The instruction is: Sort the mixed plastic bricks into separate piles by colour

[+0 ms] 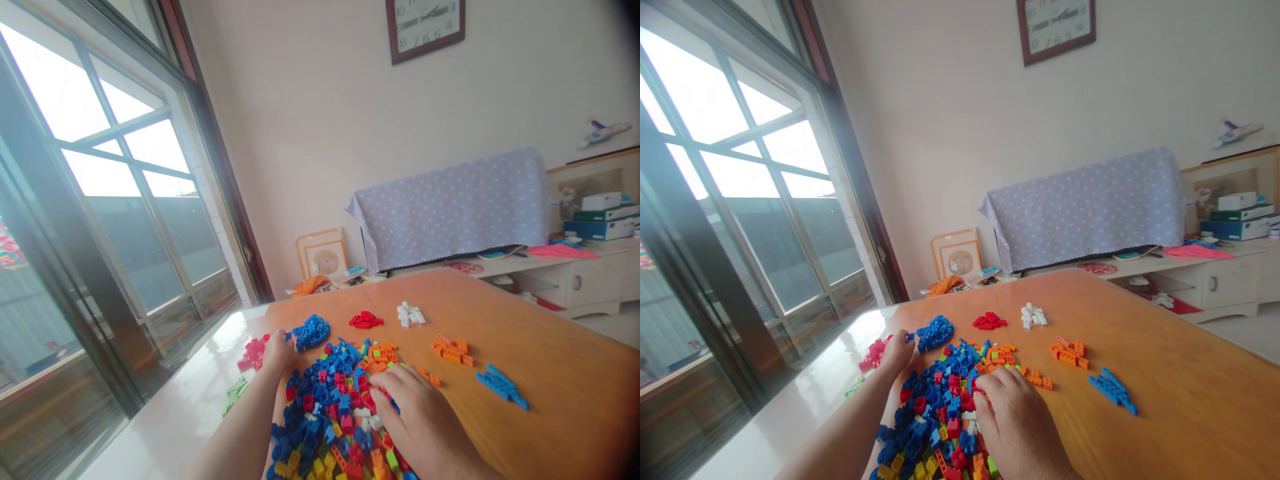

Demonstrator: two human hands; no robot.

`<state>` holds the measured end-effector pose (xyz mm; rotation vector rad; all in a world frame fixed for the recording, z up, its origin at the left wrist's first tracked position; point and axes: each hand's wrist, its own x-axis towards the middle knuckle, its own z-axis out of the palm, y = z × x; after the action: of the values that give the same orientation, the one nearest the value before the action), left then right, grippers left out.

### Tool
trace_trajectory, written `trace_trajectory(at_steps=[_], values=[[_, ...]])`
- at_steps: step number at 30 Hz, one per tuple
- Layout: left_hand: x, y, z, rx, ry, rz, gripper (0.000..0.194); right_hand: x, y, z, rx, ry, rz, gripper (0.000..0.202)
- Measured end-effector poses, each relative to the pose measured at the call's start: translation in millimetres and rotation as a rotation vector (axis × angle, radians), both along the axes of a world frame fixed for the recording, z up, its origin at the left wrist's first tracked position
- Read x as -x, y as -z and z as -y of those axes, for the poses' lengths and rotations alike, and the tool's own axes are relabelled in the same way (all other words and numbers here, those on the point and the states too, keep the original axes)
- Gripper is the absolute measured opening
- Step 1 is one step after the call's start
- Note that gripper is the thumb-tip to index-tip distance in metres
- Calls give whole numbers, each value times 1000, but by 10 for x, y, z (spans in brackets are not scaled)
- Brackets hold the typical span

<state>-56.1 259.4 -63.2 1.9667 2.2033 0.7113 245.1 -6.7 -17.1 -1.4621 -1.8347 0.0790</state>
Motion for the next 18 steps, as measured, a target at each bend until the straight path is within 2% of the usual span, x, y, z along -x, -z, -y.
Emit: trace_trajectory(at_steps=[7, 13, 18], values=[[7, -25, 109, 95, -44, 62, 36, -8, -12, 2, 19, -13, -21, 25], [-61, -58, 184, 106, 37, 153, 27, -10, -12, 5, 49, -21, -14, 26], [-102, -24, 100, 77, 77, 157, 38, -3, -5, -4, 73, -9, -31, 25]])
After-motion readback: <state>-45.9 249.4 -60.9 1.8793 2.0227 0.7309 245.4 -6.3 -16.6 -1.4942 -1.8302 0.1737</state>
